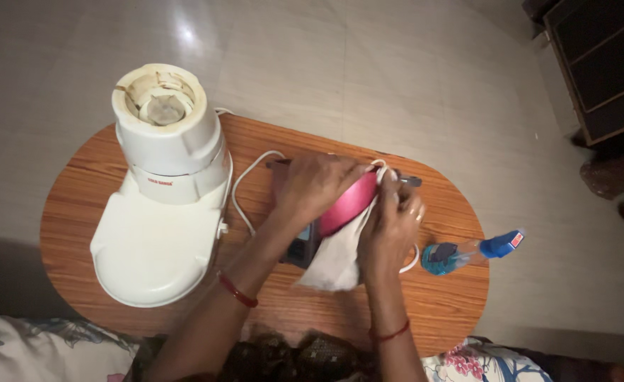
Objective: The person cleans a red rice cooker by spraying liquid from a bottle and wiping the interior and exterior with a cloth. They wipe the heating plate and the bottom of the unit before coiling the power cord.
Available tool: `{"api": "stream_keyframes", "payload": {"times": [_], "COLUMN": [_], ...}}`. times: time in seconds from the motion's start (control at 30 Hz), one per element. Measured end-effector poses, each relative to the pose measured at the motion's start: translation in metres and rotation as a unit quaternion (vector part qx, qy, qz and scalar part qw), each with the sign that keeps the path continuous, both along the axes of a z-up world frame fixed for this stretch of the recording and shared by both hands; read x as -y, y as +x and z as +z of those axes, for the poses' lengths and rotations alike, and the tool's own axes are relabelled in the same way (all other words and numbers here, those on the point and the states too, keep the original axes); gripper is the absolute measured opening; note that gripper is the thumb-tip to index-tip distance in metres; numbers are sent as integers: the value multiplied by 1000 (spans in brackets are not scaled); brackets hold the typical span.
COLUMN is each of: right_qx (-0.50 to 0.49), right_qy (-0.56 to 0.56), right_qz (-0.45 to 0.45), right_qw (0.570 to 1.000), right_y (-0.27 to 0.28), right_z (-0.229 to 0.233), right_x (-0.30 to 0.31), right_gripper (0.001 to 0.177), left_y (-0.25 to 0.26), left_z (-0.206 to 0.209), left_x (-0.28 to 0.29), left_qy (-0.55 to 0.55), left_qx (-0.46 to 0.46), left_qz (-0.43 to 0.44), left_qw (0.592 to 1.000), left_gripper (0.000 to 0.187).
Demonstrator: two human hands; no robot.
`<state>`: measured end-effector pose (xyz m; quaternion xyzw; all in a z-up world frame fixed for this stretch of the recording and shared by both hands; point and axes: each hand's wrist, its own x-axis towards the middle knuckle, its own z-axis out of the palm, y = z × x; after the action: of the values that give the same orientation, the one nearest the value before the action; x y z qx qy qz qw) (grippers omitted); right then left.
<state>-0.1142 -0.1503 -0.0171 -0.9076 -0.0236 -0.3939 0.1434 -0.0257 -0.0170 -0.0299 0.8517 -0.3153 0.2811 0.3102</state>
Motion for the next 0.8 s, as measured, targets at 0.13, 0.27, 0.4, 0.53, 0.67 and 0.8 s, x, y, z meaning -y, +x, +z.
{"api": "stream_keyframes", "payload": {"times": [0.13,0.27,0.4,0.53,0.67,0.8], "right_qx": [3,16,14,31,21,17], "right_qy": [18,27,15,-9,-13,28], "right_qz": [43,66,72,99,111,123], "right_qw": [999,997,997,995,993,992], "right_y": [-34,-39,-37,-44,-57,-67], "right_z": [-23,-26,-29,-42,-43,-33], "right_x": [-11,-12,-15,-20,-21,-18], "right_gripper": [38,39,38,32,34,37], "left_y": [10,8,2,7,2,-13], "left_z": [-16,2,26,30,27,32], "left_x": [-8,1,33,62,60,48], "left_qy": [83,64,29,96,87,38], "left_qx": [21,-85,-7,-100,-127,-122], "left_qz": [26,58,-2,-11,-33,-75], "left_qw": [996,993,1000,990,987,989], "left_gripper": [32,45,46,44,28,29]}}
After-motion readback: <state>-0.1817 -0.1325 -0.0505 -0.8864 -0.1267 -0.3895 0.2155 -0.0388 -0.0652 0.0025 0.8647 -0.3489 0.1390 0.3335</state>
